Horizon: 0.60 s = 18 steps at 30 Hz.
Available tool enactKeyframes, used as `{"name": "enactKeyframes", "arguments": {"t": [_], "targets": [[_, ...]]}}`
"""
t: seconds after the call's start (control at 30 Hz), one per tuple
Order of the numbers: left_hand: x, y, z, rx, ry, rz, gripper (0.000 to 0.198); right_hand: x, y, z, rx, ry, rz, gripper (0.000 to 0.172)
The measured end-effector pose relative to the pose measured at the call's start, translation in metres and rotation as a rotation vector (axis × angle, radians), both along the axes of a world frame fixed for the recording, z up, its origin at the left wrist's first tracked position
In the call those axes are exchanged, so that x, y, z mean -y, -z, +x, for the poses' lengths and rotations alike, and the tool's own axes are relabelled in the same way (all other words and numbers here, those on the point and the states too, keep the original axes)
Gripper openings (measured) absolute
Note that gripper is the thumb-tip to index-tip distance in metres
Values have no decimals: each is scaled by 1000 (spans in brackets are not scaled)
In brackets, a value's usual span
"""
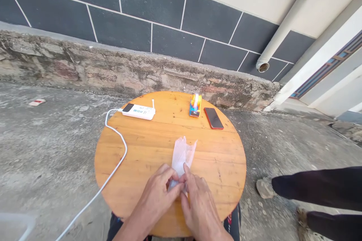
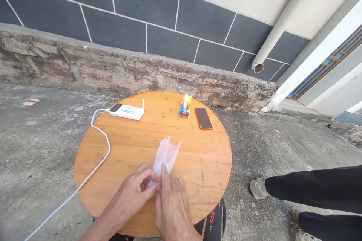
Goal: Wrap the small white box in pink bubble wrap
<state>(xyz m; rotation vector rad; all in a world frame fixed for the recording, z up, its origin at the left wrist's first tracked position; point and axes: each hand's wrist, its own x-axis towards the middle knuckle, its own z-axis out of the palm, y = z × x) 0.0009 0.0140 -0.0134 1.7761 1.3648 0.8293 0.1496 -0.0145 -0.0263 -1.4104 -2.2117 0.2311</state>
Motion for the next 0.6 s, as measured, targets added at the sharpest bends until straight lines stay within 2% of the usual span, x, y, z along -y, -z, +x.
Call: {"name": "enactKeyframes", "arguments": {"t": [0.1,0.2,0.27,0.47,0.53,0.6], "targets": [[-2,-1,2,-41,-7,-39,4,-1,-11,13,-146,-87,-83,66],[-1,2,2,-83,-34,-36,5,-13,-25,32,-268,-50,-105,40],[0,4,2,-120,-38,-9,5,-28,-31,43,-255,22,-108,24],[4,10,2,-238,-7,235,8,-68,-34,51,-16,-53,-181,28],[4,12,1,-262,16,298,10,-75,-40,47,-19,-72,-182,27],[2,14,1,-271,42,334,10,-80,-48,42,-128,-82,-183,31]]}}
